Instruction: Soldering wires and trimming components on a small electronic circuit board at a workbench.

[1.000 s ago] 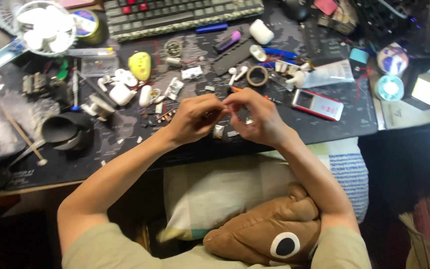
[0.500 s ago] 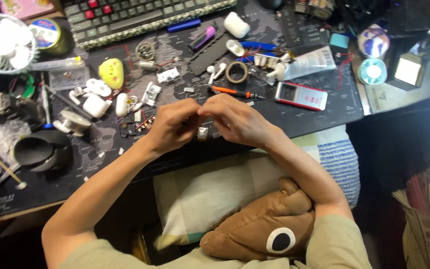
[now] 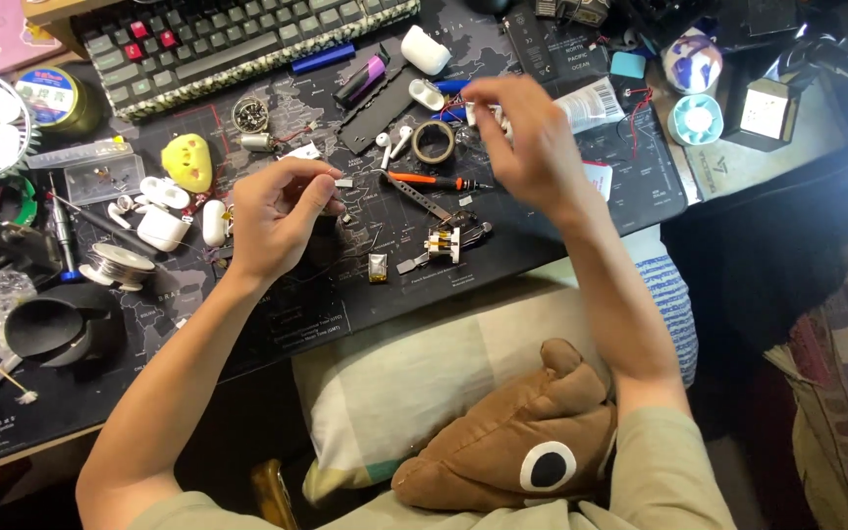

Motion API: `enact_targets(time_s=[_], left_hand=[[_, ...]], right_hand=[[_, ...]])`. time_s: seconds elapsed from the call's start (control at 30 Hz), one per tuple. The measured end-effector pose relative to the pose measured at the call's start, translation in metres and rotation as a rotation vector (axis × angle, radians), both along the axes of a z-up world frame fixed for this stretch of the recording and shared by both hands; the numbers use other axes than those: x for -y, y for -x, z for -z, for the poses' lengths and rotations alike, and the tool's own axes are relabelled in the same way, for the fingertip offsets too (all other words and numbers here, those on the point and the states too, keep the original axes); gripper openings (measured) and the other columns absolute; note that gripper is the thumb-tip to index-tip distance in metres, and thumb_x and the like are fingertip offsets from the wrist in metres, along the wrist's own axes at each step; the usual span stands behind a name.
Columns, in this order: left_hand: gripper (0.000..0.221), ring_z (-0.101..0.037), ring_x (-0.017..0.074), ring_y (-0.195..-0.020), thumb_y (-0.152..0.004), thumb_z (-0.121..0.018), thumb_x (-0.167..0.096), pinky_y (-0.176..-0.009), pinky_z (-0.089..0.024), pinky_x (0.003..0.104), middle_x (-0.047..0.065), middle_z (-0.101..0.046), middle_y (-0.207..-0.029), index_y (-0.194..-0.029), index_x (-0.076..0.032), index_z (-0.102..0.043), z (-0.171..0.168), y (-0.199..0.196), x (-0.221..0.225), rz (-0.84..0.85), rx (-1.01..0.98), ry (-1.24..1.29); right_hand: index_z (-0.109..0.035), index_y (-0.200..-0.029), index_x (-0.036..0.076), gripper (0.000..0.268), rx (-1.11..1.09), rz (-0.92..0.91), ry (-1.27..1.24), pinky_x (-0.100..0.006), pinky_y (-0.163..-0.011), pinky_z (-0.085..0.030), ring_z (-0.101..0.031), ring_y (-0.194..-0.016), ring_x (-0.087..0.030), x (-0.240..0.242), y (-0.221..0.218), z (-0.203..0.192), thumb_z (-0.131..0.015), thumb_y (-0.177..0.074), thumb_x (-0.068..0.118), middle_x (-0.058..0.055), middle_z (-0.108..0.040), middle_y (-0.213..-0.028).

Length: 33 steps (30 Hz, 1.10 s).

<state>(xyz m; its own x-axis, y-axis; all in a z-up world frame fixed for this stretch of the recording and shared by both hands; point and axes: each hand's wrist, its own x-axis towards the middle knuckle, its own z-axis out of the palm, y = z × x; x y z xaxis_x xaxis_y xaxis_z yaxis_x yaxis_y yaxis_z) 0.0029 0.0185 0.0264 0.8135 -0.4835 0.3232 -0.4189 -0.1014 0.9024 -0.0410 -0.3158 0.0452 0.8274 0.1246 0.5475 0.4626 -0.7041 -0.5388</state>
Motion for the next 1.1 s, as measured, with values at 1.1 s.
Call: enact_targets(time_s=[1.1], left_hand=[[0.016, -0.078, 0.0180, -0.100, -0.118, -0.056, -0.013, -0.095, -0.063, 0.029, 0.011, -0.076, -0.104, -0.122, -0.003, -0.067, 0.015, -0.012, -0.002, 0.104, -0.342, 0.085]], right_hand=[[-0.061, -0.127, -0.010, 0.006, -0.105, -0.128, -0.312, -0.038, -0.083, -0.062, -0.070, -0.092, -0.030, 0.043, -0.027, -0.049, -0.066, -0.131, -0.009, -0.024, -0.069, -0.121]])
